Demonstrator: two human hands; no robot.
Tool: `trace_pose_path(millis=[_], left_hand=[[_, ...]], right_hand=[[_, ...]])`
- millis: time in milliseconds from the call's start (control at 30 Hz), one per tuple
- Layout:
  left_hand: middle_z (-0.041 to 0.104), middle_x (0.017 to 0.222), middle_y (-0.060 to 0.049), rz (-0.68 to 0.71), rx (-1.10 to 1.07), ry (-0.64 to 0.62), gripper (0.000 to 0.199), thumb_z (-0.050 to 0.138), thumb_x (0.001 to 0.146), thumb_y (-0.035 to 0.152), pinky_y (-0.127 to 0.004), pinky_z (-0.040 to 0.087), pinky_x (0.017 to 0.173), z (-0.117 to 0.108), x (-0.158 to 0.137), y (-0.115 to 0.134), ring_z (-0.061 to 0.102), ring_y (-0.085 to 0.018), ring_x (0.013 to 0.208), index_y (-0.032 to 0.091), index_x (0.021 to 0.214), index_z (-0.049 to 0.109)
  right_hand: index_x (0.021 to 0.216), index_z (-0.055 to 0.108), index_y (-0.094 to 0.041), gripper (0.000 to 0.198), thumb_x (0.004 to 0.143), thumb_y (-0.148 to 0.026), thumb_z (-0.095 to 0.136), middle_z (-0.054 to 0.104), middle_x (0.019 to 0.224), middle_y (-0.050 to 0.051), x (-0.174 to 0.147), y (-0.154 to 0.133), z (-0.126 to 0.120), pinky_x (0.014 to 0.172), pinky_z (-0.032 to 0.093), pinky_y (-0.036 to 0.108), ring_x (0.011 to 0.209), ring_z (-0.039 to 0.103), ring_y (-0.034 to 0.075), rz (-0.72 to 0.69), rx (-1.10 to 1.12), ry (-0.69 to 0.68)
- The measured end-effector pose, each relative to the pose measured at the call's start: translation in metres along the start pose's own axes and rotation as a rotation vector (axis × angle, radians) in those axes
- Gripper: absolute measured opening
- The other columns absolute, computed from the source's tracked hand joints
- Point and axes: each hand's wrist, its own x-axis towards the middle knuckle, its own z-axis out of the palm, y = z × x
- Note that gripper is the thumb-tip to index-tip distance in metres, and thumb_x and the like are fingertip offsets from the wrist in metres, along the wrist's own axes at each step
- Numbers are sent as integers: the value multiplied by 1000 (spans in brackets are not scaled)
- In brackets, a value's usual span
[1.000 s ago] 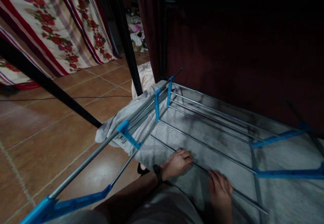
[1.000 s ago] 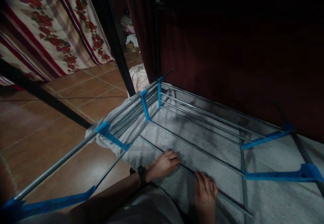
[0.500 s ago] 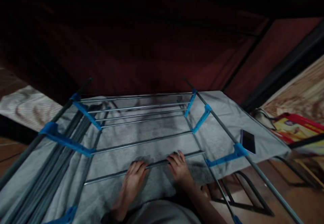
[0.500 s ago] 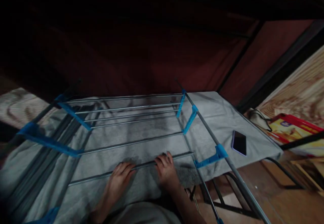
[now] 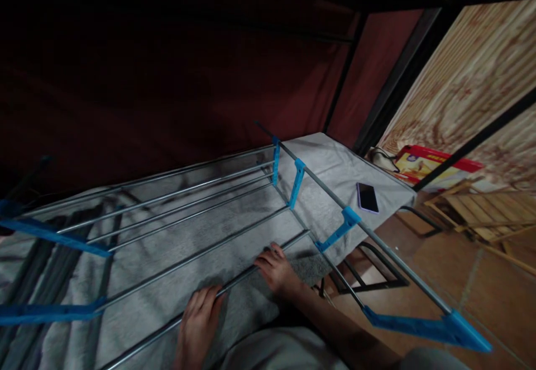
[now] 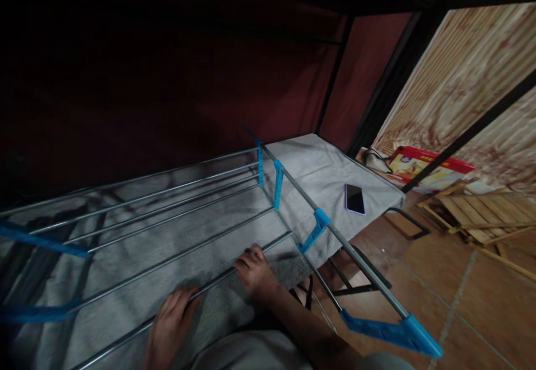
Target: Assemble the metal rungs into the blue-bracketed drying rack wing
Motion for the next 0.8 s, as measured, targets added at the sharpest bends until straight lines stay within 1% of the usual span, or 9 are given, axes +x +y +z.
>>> trace_pose_path(millis=[100, 300, 400, 500, 567, 667, 800], left_hand=[[76, 92, -2, 41, 5, 5, 28, 46, 107, 38, -32, 59, 78, -1, -2, -2, 73, -19, 83, 23, 109, 70], [77, 94, -2, 99, 17, 26, 26, 47, 106, 37, -32, 59, 77, -2, 0, -4, 73, -20, 83, 26, 112, 70], [78, 94, -2, 154, 58, 24, 28, 45, 106, 35, -33, 59, 78, -2, 2, -5, 74, -20, 83, 28, 110, 71], [78, 93, -1, 219, 89, 21, 27, 44, 107, 29, -31, 58, 77, -3, 4, -5, 73, -18, 81, 26, 108, 71], [77, 89, -1, 214, 109, 30, 27, 43, 107, 27, -31, 57, 74, -2, 4, -3, 72, -18, 77, 25, 106, 70], [75, 83, -1, 173, 132, 47, 28, 41, 107, 29, -33, 56, 71, -2, 3, 1, 71, -19, 71, 25, 103, 69], [75, 83, -1, 165, 128, 38, 24, 45, 106, 29, -33, 57, 72, -2, 2, 2, 71, -20, 72, 25, 105, 68]], right_hand=[[125, 65, -22, 30, 98, -18, 54, 71, 119, 9, 0, 0, 0, 122, 34, 56, 107, 63, 23, -2, -2, -3], [123, 66, -21, 27, 98, -22, 56, 71, 119, 9, 2, -1, 0, 122, 35, 54, 107, 64, 22, 0, -8, -13], [122, 66, -21, 26, 98, -23, 57, 71, 118, 9, 4, -2, -1, 123, 34, 54, 108, 63, 23, 5, -18, -25], [123, 66, -22, 27, 97, -23, 57, 71, 118, 9, 5, -3, -4, 123, 34, 54, 109, 63, 23, 17, -43, -44], [124, 65, -22, 30, 96, -24, 58, 71, 120, 9, 6, -4, -7, 123, 36, 54, 111, 63, 24, 16, -45, -46], [129, 64, -23, 37, 94, -22, 55, 69, 129, 9, 4, -6, -12, 120, 41, 54, 119, 62, 26, 16, 2, 28], [133, 62, -24, 45, 92, -16, 46, 67, 131, 10, -6, -14, -16, 116, 46, 56, 125, 60, 29, 51, 106, 229]])
